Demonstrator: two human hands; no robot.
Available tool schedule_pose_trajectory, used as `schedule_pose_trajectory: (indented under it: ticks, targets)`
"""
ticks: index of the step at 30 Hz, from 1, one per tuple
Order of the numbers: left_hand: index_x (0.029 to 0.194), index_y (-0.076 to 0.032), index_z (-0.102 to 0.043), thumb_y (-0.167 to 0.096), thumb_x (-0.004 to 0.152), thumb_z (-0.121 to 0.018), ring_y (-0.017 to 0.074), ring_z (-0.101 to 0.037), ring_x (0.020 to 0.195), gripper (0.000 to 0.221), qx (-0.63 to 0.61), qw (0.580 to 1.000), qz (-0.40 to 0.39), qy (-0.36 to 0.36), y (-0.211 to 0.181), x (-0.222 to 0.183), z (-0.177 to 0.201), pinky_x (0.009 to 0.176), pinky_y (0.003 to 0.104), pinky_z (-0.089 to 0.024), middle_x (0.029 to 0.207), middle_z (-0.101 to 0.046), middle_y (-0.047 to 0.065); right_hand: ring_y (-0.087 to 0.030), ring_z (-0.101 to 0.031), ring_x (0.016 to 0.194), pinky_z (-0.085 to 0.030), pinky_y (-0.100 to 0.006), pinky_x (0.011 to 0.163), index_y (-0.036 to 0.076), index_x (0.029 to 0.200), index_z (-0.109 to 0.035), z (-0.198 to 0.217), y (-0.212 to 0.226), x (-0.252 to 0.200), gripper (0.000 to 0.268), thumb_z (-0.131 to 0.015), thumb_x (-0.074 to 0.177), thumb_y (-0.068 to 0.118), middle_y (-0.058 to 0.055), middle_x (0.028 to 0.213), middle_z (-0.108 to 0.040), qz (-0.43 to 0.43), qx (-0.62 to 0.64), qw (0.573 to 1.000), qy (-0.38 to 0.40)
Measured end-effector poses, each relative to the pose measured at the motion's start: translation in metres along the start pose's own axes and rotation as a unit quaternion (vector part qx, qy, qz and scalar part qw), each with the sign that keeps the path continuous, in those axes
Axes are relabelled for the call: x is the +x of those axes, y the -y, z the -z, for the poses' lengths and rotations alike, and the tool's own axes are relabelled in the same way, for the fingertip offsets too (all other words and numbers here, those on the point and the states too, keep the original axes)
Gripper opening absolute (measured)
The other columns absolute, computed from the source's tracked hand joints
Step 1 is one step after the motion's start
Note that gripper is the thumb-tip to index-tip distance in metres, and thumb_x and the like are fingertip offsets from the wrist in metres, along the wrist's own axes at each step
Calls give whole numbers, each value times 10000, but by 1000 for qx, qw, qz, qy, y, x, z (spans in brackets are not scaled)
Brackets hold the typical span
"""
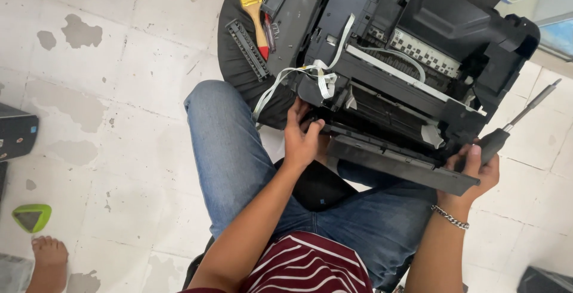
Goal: Disassembling a printer by removing screws and internal components using a screwdriver
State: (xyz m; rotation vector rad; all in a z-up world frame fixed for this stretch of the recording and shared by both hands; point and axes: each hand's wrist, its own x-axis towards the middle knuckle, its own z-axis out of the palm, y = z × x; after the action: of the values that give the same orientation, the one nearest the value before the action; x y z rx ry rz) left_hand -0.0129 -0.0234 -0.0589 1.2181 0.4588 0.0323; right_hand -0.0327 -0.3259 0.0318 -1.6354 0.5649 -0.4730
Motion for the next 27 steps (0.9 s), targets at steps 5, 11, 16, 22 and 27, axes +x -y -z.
schedule_pose_trajectory:
  ticks: [5,11,16,22,27]
  targets:
    - [1580,-44,-318,-99,865,-601,331,-427,1485,771,-9,1000,-3,9,7,-2,4,1136,403,-400,1587,-436,166,-139,-434,515,-299,-239,450,135,947,-545,1,7,-4,498,-600,1017,625,-75,794,-557,-31,-14,999,-4]
    - [1583,-31,-306,-83,859,-588,342,-410,1494,779,-34,999,-2,2,8,-5,2,1158,418,-397,1573,-437,206,-147,-537,561,-356,-224,390,85,1173,-638,28,38,20,599,-760,939,623,-52,773,-526,24,-23,996,84]
    - [1585,-44,-295,-111,866,-623,333,-416,1500,793,-38,999,-9,-7,17,-4,-1,1146,436,-396,1574,-449,207,-252,-616,697,-414,-227,489,-34,1379,-609,40,112,37,392,-674,1054,175,-270,1148,-604,155,-182,936,260]
    - [1580,-19,-290,-142,848,-667,326,-454,1458,833,-55,998,-15,-21,13,-3,-4,1144,426,-423,1532,-478,219,-279,-703,937,-571,-324,838,-73,1111,-728,-97,219,-27,236,-812,898,-16,-252,1119,-707,363,-353,737,448]
    - [1578,-22,-292,-145,829,-695,276,-493,1423,859,-65,998,-1,-22,6,-2,-7,1139,384,-444,1515,-506,190,-164,-607,838,-469,-239,793,21,1140,-756,-138,203,-49,303,-861,856,26,-125,980,-653,279,-342,772,458]
